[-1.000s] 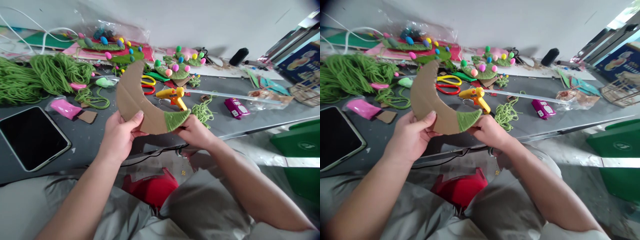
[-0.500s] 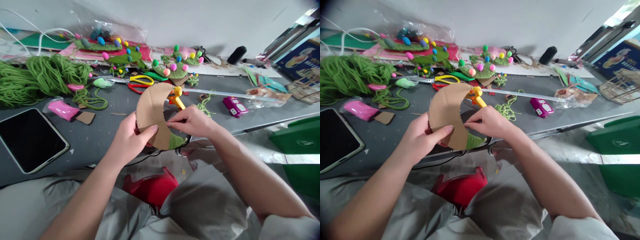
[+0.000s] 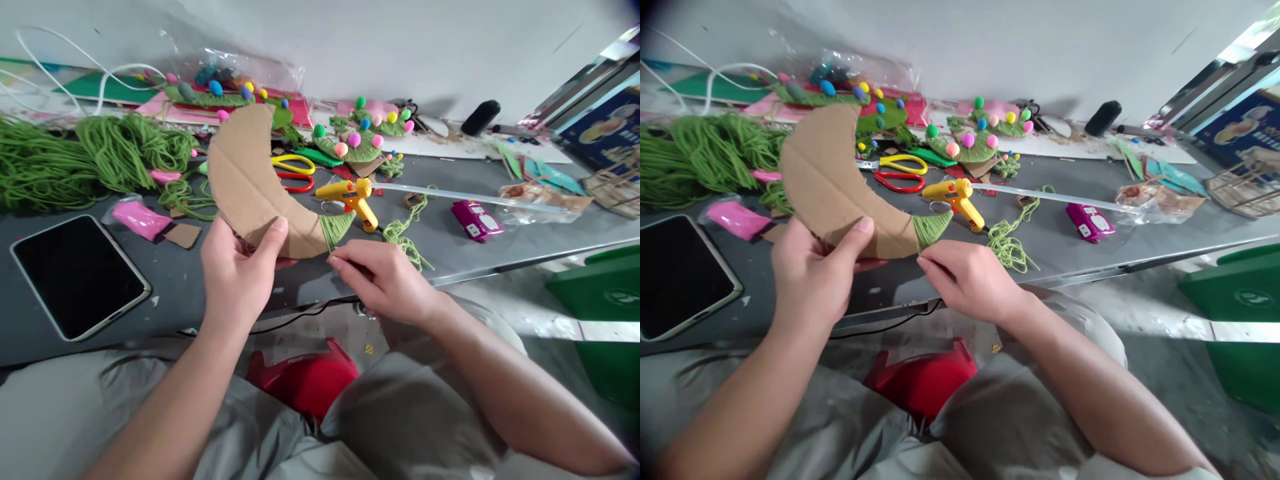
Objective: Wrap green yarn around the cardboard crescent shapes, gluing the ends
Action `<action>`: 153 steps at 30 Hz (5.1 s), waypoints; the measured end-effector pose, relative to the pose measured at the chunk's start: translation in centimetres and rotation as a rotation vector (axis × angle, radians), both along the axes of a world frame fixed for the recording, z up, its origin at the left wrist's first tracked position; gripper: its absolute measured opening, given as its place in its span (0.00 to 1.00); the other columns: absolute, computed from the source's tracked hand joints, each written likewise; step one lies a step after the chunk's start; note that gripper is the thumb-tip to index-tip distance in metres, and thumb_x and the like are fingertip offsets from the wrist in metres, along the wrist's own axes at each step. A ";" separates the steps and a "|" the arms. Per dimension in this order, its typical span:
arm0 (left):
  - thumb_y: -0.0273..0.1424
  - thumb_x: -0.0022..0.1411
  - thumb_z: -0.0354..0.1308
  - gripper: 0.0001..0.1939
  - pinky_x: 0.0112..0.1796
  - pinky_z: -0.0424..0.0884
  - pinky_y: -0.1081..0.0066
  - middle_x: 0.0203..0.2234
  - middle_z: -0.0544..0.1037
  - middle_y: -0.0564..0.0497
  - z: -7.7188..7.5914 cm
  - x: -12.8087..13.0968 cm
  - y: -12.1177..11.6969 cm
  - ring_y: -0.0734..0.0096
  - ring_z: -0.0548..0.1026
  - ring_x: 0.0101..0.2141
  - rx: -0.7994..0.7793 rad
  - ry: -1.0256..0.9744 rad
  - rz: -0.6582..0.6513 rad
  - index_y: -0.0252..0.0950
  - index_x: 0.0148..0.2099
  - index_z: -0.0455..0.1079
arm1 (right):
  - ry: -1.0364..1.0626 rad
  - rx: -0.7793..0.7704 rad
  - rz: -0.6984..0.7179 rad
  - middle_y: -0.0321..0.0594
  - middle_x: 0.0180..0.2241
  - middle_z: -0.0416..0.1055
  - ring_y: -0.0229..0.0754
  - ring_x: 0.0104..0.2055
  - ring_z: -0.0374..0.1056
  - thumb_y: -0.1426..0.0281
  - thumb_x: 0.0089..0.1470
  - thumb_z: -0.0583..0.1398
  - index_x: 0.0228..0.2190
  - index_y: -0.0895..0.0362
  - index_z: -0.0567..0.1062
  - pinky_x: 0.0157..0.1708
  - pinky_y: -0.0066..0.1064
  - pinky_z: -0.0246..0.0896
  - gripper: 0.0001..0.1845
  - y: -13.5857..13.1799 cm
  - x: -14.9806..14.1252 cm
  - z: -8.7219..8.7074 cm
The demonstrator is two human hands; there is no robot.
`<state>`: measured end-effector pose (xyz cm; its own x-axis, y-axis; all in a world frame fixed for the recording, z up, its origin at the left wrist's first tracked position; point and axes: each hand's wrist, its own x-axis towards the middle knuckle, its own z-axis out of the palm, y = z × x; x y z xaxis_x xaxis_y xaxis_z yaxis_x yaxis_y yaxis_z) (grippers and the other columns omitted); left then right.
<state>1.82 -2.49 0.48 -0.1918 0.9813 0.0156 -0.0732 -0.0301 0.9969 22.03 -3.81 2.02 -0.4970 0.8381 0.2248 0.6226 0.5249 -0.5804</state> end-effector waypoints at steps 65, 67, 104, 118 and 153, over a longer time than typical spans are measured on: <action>0.37 0.57 0.70 0.16 0.32 0.83 0.68 0.46 0.82 0.53 0.0 -0.3 0.9 0.61 0.83 0.40 -0.065 -0.227 -0.040 0.44 0.46 0.72 | -0.085 -0.010 -0.069 0.36 0.27 0.65 0.35 0.28 0.58 0.67 0.69 0.50 0.27 0.56 0.65 0.31 0.28 0.51 0.17 0.9 -0.5 -0.5; 0.36 0.57 0.69 0.16 0.32 0.82 0.69 0.46 0.82 0.53 -0.1 -0.5 1.0 0.63 0.83 0.39 -0.093 -0.252 -0.073 0.44 0.46 0.72 | -0.069 -0.013 -0.064 0.37 0.28 0.66 0.36 0.29 0.59 0.67 0.69 0.50 0.29 0.56 0.68 0.31 0.28 0.52 0.16 1.1 -0.4 -0.9; 0.35 0.53 0.72 0.20 0.25 0.81 0.65 0.41 0.81 0.46 -0.3 -0.2 0.6 0.54 0.82 0.37 -0.088 0.085 -0.148 0.40 0.47 0.73 | -0.280 0.043 -0.032 0.41 0.32 0.75 0.39 0.32 0.67 0.68 0.68 0.51 0.36 0.56 0.75 0.32 0.30 0.53 0.15 0.7 0.6 0.8; 0.41 0.57 0.69 0.19 0.34 0.82 0.66 0.47 0.80 0.56 -0.4 -0.2 0.6 0.58 0.81 0.45 -0.075 -0.135 -0.085 0.44 0.48 0.70 | -0.254 -0.015 -0.076 0.40 0.32 0.73 0.38 0.34 0.66 0.67 0.69 0.49 0.31 0.57 0.71 0.34 0.29 0.54 0.17 -0.1 -0.4 -1.1; 0.37 0.53 0.72 0.14 0.13 0.70 0.77 0.26 0.81 0.52 -1.2 0.2 1.5 0.65 0.79 0.22 0.114 0.510 -0.161 0.36 0.40 0.79 | -0.184 -0.012 -0.133 0.31 0.20 0.54 0.33 0.24 0.46 0.72 0.61 0.57 0.20 0.58 0.70 0.26 0.31 0.42 0.17 2.8 1.4 1.6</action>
<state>1.97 -0.96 -0.68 0.0201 0.9843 0.1754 0.4063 -0.1684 0.8981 23.47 -0.97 3.64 -0.4136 0.9011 0.1303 0.7818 0.4248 -0.4564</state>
